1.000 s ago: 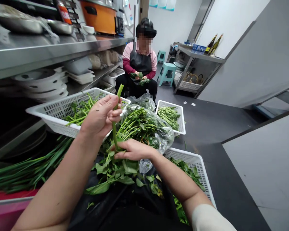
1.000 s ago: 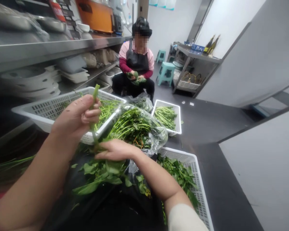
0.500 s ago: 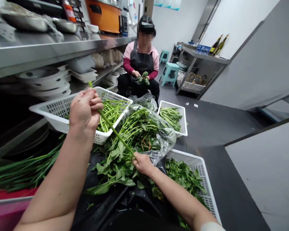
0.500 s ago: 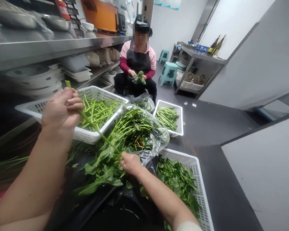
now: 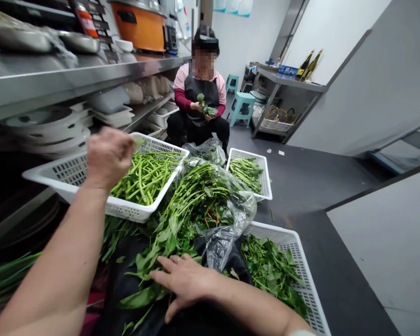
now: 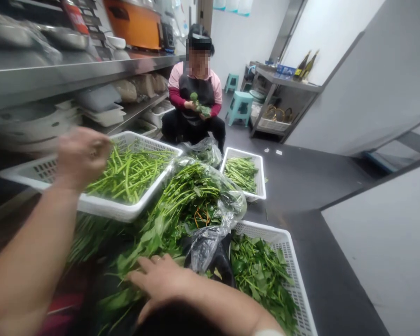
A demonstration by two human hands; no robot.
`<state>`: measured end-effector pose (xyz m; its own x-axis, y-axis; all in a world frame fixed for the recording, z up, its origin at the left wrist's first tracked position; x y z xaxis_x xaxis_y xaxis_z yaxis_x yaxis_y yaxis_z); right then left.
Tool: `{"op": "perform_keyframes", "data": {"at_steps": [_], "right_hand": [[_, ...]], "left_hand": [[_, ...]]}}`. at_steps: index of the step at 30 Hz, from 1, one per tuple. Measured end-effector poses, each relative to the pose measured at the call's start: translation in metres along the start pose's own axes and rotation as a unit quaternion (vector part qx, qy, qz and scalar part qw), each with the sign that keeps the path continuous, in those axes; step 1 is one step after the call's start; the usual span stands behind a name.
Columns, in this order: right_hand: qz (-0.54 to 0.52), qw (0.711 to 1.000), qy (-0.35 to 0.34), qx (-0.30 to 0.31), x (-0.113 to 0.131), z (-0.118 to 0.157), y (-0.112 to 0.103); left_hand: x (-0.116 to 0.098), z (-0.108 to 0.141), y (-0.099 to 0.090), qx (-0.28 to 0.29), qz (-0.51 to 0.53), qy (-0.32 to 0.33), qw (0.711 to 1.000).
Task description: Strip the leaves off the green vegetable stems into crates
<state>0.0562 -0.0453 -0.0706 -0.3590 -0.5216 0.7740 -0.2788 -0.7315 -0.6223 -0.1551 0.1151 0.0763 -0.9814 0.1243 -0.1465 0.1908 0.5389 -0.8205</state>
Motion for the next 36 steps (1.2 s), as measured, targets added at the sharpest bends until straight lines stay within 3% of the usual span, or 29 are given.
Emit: {"op": "perform_keyframes", "data": {"at_steps": [2, 4, 5, 6, 8, 9, 11, 13, 15, 18, 21, 23, 24, 27, 29, 32, 33, 34, 36], "right_hand": [[-0.114, 0.993, -0.002, -0.012, -0.01, 0.014, -0.02], [-0.228, 0.964, 0.061, -0.125, -0.032, 0.023, -0.041], [-0.268, 0.935, 0.107, -0.206, -0.045, 0.025, -0.05], [-0.298, 0.9, 0.151, -0.281, -0.057, 0.025, -0.055], [-0.345, 0.843, 0.202, -0.359, -0.075, 0.021, -0.056], [-0.368, 0.833, 0.204, -0.36, -0.08, 0.018, -0.052], [-0.39, 0.838, 0.187, -0.331, -0.082, 0.015, -0.038], [-0.386, 0.848, 0.167, -0.323, -0.082, 0.019, -0.025], [-0.395, 0.839, 0.165, -0.336, -0.083, 0.031, -0.016], [-0.427, 0.802, 0.19, -0.372, -0.088, 0.055, -0.016], [-0.441, 0.761, 0.195, -0.435, -0.089, 0.074, -0.03], [-0.452, 0.738, 0.166, -0.472, -0.081, 0.08, -0.043], [-0.457, 0.731, 0.144, -0.486, -0.075, 0.081, -0.049], [-0.457, 0.72, 0.076, -0.517, -0.05, 0.082, -0.069], [-0.459, 0.703, 0.036, -0.542, -0.032, 0.087, -0.082], [-0.407, 0.667, -0.021, -0.624, -0.002, 0.103, -0.099], [-0.353, 0.668, -0.039, -0.654, 0.009, 0.109, -0.103], [-0.288, 0.687, -0.058, -0.664, 0.021, 0.113, -0.106], [-0.161, 0.775, -0.086, -0.605, 0.042, 0.114, -0.108]], "left_hand": [[-0.001, 0.02, 0.031, 0.124, -0.073, -0.011, 0.99], [-0.014, 0.039, 0.056, 0.121, -0.095, -0.053, 0.987], [-0.028, 0.047, 0.068, 0.109, -0.088, -0.06, 0.988], [-0.045, 0.055, 0.081, 0.144, -0.064, -0.03, 0.987], [-0.084, 0.07, 0.111, 0.301, -0.055, 0.051, 0.951], [-0.101, 0.078, 0.125, 0.333, -0.058, 0.067, 0.939], [-0.124, 0.091, 0.151, 0.363, -0.076, 0.064, 0.926], [-0.133, 0.102, 0.169, 0.369, -0.087, 0.056, 0.924], [-0.131, 0.106, 0.177, 0.373, -0.084, 0.05, 0.923], [-0.122, 0.099, 0.164, 0.366, -0.063, 0.035, 0.928], [-0.115, 0.076, 0.128, 0.332, -0.017, 0.006, 0.943], [-0.112, 0.06, 0.098, 0.296, 0.108, -0.051, 0.948], [-0.11, 0.053, 0.083, 0.279, 0.199, -0.089, 0.935], [-0.107, 0.042, 0.045, 0.242, 0.422, -0.181, 0.855], [-0.107, 0.043, 0.026, 0.224, 0.485, -0.211, 0.819], [-0.111, 0.051, 0.007, 0.193, 0.518, -0.226, 0.802], [-0.113, 0.053, 0.002, 0.185, 0.519, -0.223, 0.804], [-0.116, 0.056, -0.002, 0.179, 0.518, -0.217, 0.808], [-0.122, 0.06, -0.008, 0.176, 0.515, -0.206, 0.813]]}}
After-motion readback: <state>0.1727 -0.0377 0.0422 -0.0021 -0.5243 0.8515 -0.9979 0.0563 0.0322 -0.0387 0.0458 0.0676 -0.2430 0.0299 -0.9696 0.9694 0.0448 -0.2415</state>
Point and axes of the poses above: each hand's wrist, its own z-axis away from the middle knuckle, its own y-axis out of the palm, x = y × z, the point moved 1 cm from there along -z, towards the middle knuckle, and after that the axes turned 13 degrees about -z, right-handed, at the moved point
